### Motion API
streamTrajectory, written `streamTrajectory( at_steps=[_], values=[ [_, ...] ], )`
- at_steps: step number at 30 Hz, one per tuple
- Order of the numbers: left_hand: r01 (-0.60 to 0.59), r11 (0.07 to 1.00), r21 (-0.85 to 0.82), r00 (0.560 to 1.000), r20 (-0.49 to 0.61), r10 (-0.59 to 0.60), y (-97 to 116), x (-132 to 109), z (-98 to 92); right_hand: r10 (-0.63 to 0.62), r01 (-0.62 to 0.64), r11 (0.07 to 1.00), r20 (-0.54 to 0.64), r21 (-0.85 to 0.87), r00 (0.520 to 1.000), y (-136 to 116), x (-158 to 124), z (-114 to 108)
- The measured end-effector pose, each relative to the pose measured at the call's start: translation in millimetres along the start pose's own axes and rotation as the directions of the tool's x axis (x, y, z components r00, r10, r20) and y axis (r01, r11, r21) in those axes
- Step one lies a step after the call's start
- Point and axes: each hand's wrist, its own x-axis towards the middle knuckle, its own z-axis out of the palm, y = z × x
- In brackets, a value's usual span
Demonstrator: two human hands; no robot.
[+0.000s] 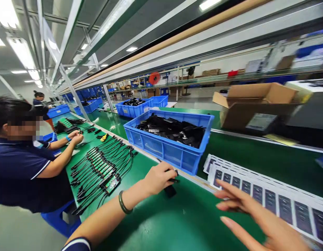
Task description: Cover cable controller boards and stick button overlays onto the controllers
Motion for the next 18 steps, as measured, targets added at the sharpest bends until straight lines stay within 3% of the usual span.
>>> streamTrajectory(
  at_steps=[3,5,9,12,15,18],
  values=[
    [-0.007,0.999,-0.053,0.997,0.077,0.011,3,-17,28.9,0.035,-0.052,0.987,0.113,0.152,0.993,-25,3,23],
    [-0.016,0.995,-0.098,0.995,0.100,0.026,-2,-21,29.4,0.067,-0.090,0.980,0.135,0.178,0.989,-35,4,45],
    [0.023,0.986,-0.164,0.993,0.117,-0.004,-19,-40,0.7,0.074,-0.104,0.977,0.157,0.188,0.985,-43,2,82],
    [0.206,0.970,-0.129,0.977,0.078,-0.197,-36,-76,-24.0,0.032,-0.059,0.986,0.171,0.153,0.985,-48,5,101],
    [0.476,0.878,-0.049,0.879,-0.010,-0.477,-54,-125,-40.9,-0.049,0.035,0.996,0.157,0.088,0.986,-51,15,119],
    [0.703,0.711,0.011,0.707,-0.118,-0.697,-68,-173,-48.6,-0.115,0.111,0.993,0.141,0.037,0.983,-48,26,138]
  ],
)
